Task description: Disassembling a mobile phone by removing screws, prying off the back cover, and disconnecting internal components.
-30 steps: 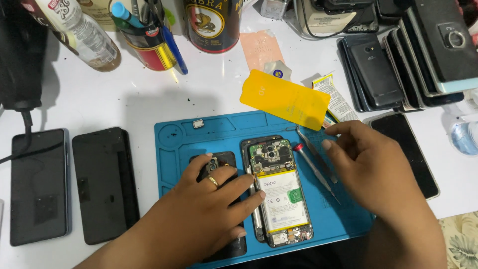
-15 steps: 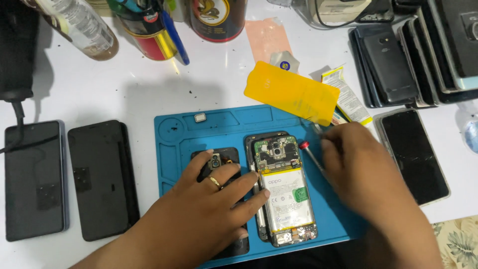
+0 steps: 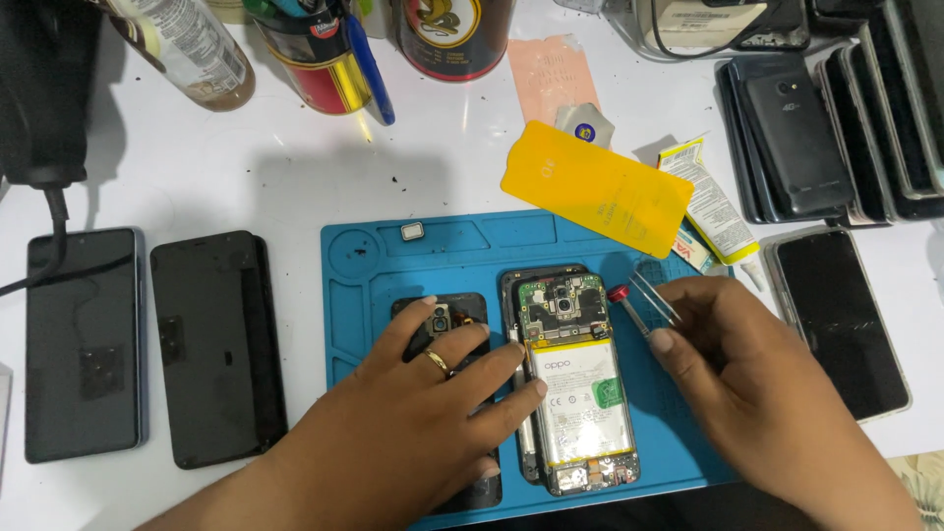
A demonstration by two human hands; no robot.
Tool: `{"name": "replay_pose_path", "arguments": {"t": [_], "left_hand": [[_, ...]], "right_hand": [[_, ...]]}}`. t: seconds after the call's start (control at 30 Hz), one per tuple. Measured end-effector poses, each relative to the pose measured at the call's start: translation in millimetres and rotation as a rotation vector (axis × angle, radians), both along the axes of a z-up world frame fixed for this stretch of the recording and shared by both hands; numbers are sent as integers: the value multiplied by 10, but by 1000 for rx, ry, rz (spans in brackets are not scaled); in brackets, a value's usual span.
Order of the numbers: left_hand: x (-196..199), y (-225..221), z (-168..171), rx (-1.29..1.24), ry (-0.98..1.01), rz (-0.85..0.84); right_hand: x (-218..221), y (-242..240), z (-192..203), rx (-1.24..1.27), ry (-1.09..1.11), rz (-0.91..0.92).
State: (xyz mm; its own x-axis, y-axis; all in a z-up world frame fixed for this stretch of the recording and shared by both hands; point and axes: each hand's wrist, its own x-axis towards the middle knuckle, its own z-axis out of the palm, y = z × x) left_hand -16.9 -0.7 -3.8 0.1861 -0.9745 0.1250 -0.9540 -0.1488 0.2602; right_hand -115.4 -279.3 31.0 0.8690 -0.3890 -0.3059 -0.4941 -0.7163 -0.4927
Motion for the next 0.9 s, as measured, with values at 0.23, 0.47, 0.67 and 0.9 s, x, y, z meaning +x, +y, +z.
{"name": "replay_pose_path", "arguments": {"t": [0.23,0.47,0.67,0.9], "left_hand": [[-10,-9,-6,-19,-19,5],[-31,-12,-31,-56,-56,34],[-22,26,-68,-87,11,31],[-20,51,-71,-108,25,36]], "right_hand": [[71,-19,65,-127,-129,223],[215,73,77,-200,-226,364],[85,72,60,-112,-262,403],[24,25,-11,-19,-45,142]]}}
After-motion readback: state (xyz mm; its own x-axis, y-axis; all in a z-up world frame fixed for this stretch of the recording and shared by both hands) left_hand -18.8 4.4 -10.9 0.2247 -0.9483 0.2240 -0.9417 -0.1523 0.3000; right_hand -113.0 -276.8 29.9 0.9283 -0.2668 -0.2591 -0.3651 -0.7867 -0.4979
